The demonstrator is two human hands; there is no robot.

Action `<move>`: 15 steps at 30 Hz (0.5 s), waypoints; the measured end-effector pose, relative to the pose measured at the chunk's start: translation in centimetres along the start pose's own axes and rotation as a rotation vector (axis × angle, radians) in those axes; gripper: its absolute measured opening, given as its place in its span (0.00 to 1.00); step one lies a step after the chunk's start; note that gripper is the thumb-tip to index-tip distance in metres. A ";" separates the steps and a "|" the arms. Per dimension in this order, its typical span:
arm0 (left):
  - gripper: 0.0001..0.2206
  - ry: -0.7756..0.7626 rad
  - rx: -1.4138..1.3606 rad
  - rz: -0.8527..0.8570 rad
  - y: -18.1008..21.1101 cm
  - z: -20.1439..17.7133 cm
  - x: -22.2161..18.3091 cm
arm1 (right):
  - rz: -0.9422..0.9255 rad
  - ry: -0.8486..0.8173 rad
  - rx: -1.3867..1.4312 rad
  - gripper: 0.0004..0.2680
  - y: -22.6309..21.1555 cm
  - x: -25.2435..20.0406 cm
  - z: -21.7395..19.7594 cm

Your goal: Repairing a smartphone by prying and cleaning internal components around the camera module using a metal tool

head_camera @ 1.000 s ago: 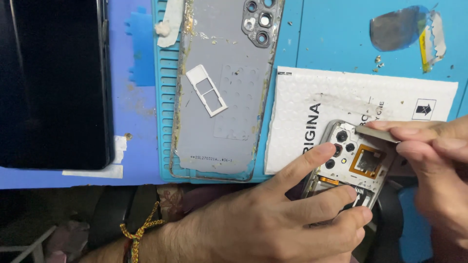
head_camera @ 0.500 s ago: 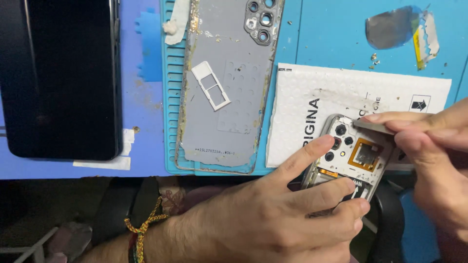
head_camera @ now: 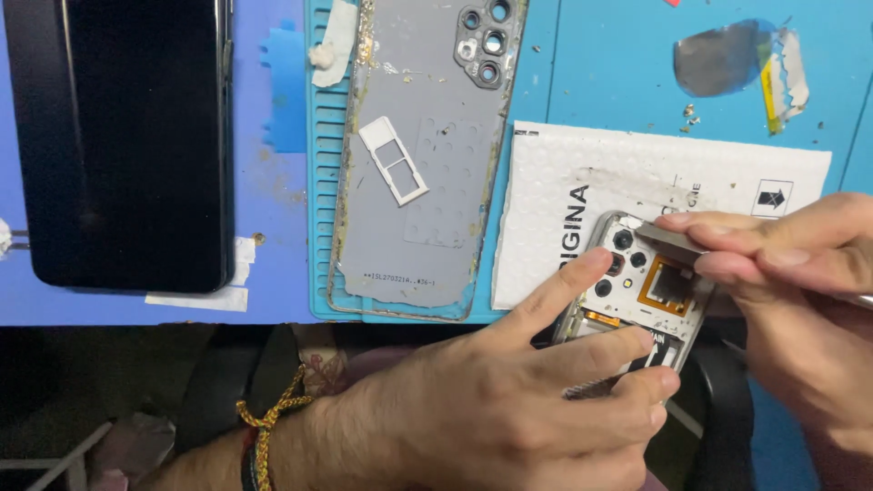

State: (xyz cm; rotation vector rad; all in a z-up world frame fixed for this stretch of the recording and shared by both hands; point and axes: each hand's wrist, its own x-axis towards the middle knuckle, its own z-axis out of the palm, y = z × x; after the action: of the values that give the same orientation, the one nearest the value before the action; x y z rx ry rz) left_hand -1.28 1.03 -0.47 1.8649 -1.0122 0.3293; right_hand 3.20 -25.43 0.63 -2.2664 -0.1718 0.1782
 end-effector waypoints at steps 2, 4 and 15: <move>0.12 0.008 0.035 0.019 0.0 -0.1 0.1 | -0.034 0.006 0.017 0.06 -0.7 0.3 0.2; 0.10 -0.035 0.096 0.062 -0.1 -0.5 0.2 | 0.142 0.027 -0.034 0.08 -2.6 0.7 0.4; 0.08 0.004 0.090 0.047 0.3 -0.6 0.0 | 0.142 0.036 -0.099 0.09 -3.2 0.3 0.4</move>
State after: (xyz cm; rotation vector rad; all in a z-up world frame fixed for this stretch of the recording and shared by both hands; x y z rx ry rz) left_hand -1.39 1.50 -0.02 1.9223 -1.0549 0.4114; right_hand 3.26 -22.99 2.82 -2.3799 -0.0008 0.2073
